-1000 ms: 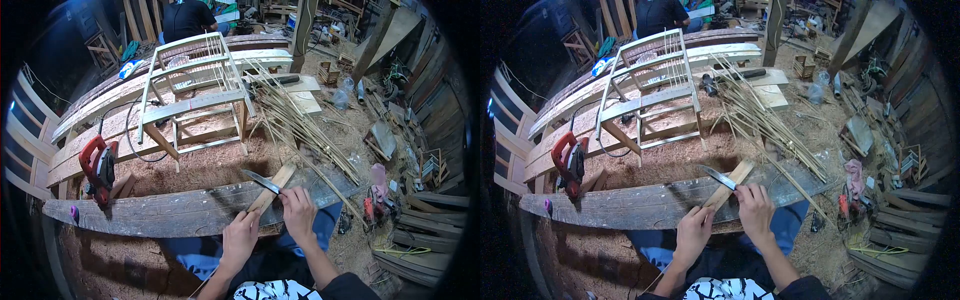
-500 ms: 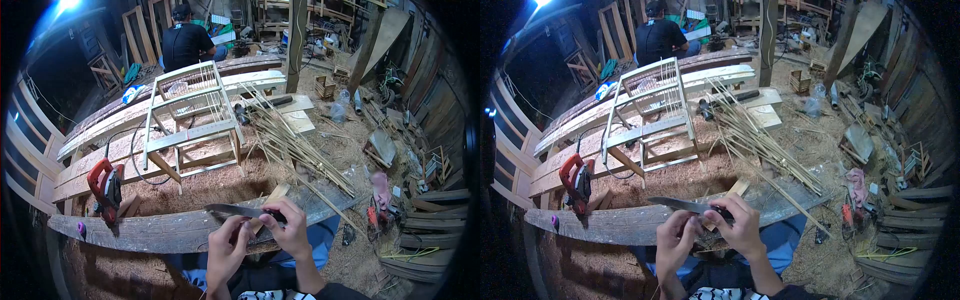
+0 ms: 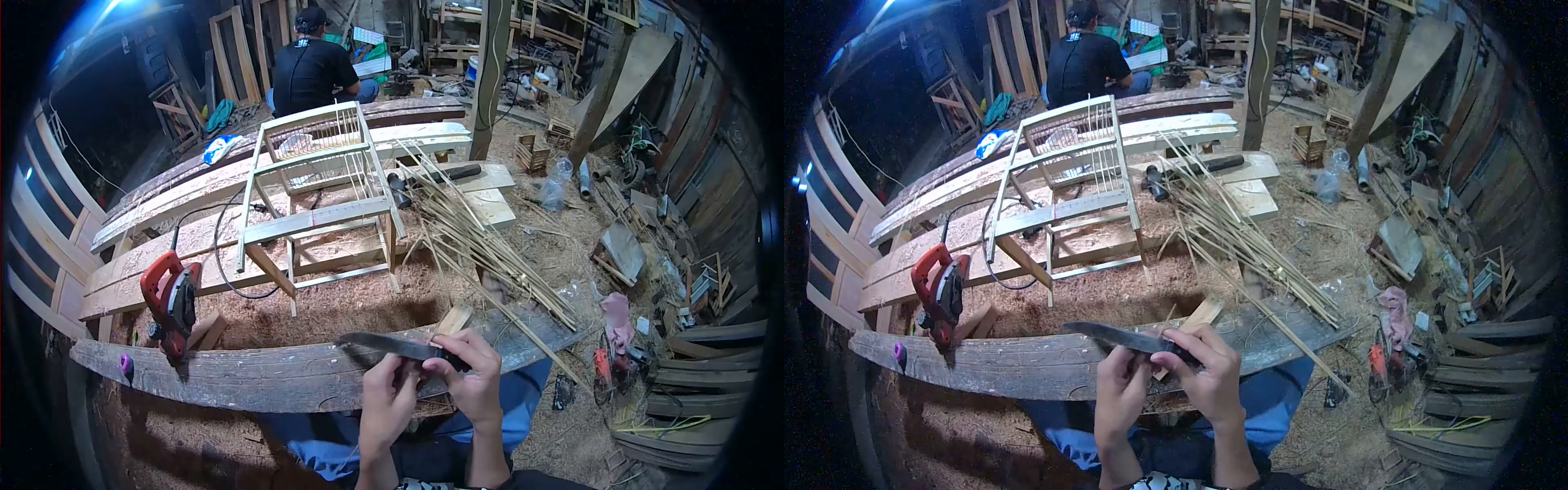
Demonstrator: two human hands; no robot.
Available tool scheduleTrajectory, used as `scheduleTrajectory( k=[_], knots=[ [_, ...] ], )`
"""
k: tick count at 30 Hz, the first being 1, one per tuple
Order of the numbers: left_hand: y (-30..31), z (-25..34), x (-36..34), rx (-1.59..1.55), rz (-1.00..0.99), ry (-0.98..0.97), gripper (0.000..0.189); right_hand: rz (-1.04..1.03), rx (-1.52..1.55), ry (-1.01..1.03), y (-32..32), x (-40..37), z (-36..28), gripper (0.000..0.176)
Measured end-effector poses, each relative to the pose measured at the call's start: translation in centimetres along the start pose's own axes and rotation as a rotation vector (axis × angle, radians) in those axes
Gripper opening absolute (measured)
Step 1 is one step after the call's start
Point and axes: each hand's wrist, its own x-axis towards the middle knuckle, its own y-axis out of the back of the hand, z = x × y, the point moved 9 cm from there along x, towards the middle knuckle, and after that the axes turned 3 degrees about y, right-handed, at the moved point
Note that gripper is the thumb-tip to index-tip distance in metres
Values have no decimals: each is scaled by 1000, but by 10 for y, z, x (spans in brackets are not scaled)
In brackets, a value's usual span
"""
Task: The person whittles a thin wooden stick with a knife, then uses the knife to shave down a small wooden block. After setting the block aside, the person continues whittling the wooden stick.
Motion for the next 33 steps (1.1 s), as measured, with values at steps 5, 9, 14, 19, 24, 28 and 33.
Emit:
scheduleTrajectory(
  k=[5,9,14,19,24,28,33],
  knots=[
    [0,-2,-1,2,-23,20,21,-7,-33,48,1,2,-8,37],
    [1,-1,-2,-67,-4,71,21,-12,-55,57,1,2,-14,36],
    [3,-10,-2,-130,-15,73,24,-30,-74,82,2,1,-9,36],
    [7,-4,-5,-20,-13,-8,19,-52,-79,96,5,1,-14,37],
    [0,-5,-7,-221,-98,148,20,-63,-48,116,9,-2,-15,37],
    [-4,3,-12,-317,-134,150,21,-48,-20,151,13,-3,-19,36],
    [-4,5,-18,-258,-150,120,20,-25,-16,185,18,-3,-26,35]
  ],
)
